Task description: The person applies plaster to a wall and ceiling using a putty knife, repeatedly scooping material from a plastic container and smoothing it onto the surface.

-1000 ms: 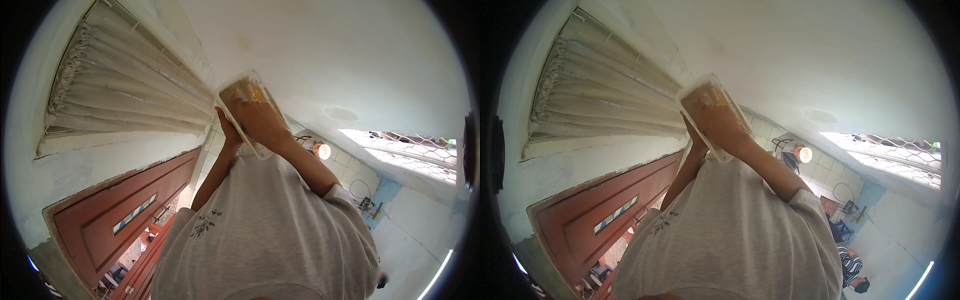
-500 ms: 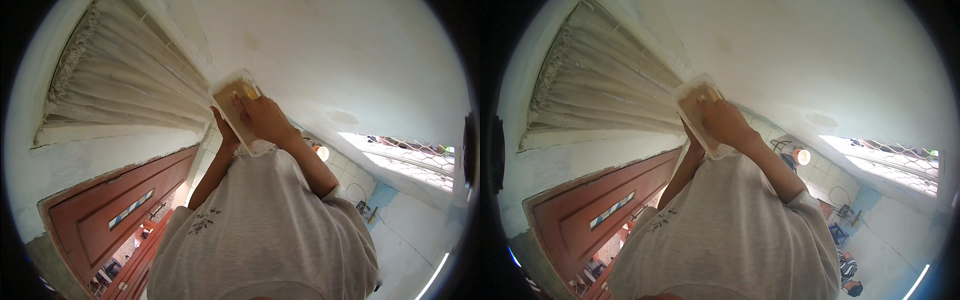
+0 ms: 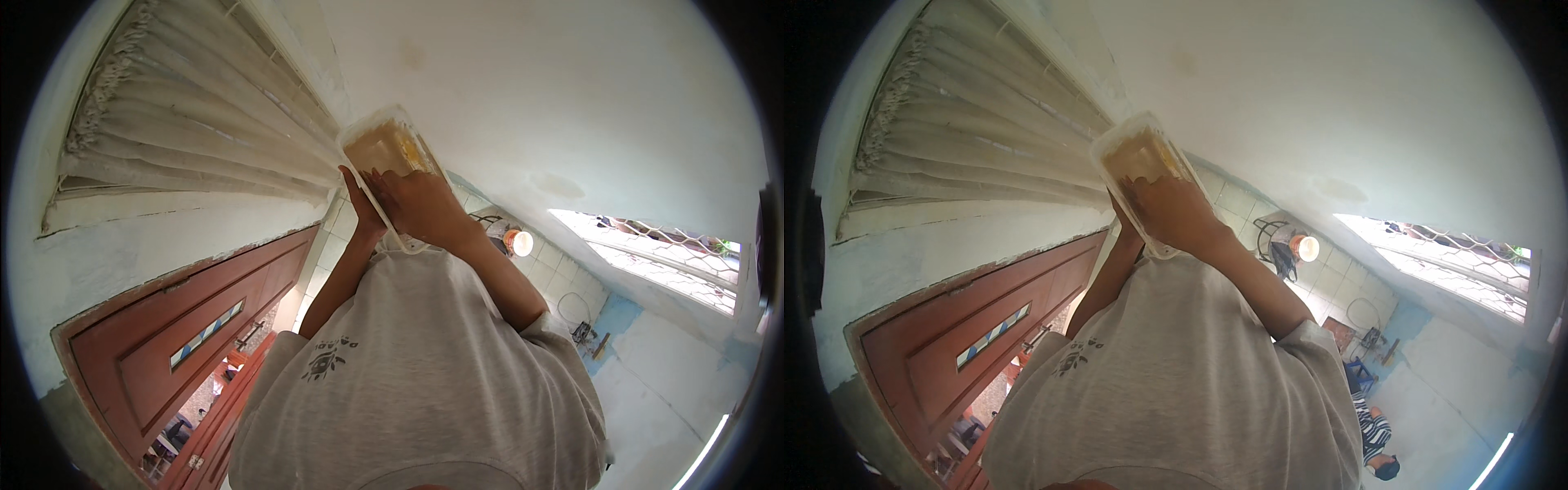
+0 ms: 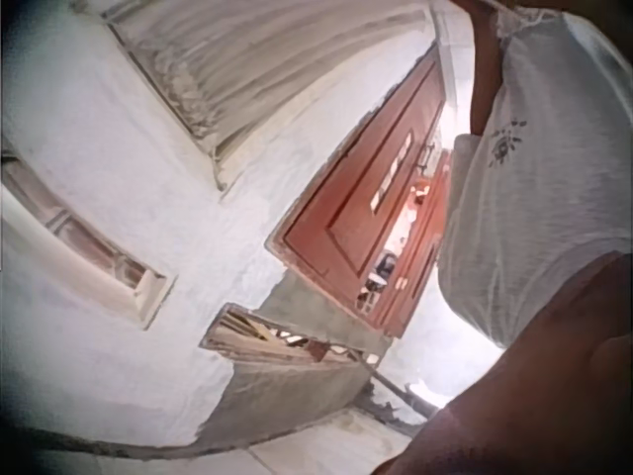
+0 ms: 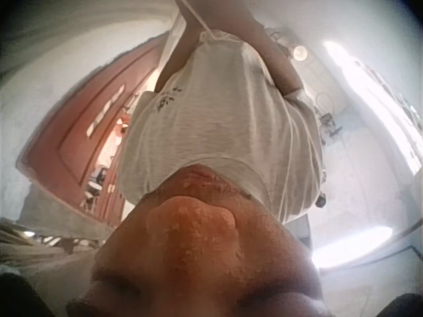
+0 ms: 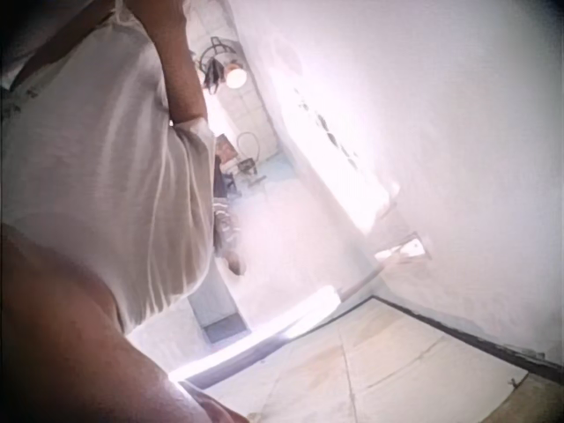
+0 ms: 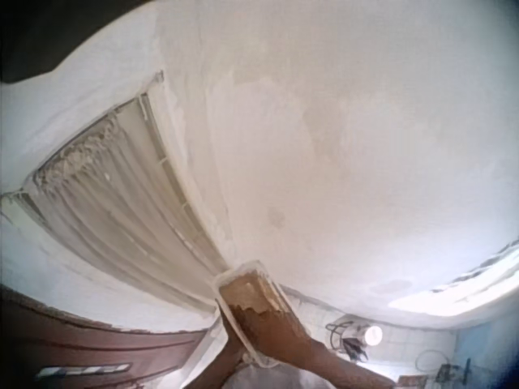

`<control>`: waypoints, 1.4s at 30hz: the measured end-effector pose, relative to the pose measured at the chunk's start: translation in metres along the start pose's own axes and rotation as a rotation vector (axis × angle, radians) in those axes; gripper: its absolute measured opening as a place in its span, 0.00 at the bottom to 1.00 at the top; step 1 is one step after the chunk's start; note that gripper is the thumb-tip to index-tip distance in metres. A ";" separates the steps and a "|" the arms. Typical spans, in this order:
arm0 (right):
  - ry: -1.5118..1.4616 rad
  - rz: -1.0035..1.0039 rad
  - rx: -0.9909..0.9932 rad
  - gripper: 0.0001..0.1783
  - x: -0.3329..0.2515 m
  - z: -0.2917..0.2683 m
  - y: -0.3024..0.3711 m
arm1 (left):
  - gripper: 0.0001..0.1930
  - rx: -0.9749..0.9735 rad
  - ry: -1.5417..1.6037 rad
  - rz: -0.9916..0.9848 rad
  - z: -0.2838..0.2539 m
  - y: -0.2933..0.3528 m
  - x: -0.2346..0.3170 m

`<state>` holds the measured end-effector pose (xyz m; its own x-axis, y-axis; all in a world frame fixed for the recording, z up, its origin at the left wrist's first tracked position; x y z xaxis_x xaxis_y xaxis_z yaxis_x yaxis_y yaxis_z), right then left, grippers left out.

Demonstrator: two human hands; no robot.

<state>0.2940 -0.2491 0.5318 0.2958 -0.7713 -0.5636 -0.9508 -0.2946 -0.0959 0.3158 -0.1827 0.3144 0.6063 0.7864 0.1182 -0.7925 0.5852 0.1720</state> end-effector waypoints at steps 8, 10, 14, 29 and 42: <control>0.215 0.150 -0.050 0.09 0.027 -0.031 -0.001 | 0.44 0.256 -0.239 0.051 0.044 0.002 0.000; 0.214 0.134 -0.034 0.08 0.030 -0.034 0.002 | 0.42 0.192 -0.262 0.028 0.039 -0.005 -0.003; 0.129 -0.003 0.050 0.06 0.040 -0.007 0.010 | 0.41 0.199 -0.291 -0.026 0.036 -0.013 -0.018; 0.146 0.079 0.054 0.08 0.084 -0.061 0.035 | 0.46 0.229 -0.333 -0.022 0.078 -0.034 -0.068; -0.005 0.097 -0.003 0.12 0.097 -0.087 0.046 | 0.39 0.161 -0.392 0.061 0.094 -0.042 -0.086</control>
<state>0.2873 -0.3869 0.5440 0.2018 -0.7932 -0.5746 -0.9747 -0.2201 -0.0385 0.3031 -0.2933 0.3888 0.5620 0.6658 0.4908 -0.8264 0.4768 0.2995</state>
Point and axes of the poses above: each hand's wrist, its own y-axis away from the middle knuckle, its own z-axis out of the palm, x = y × z, the point moved 9 cm from there along -y, towards the middle knuckle, and after that the axes turned 7 degrees about -z, right-handed, at the moved point
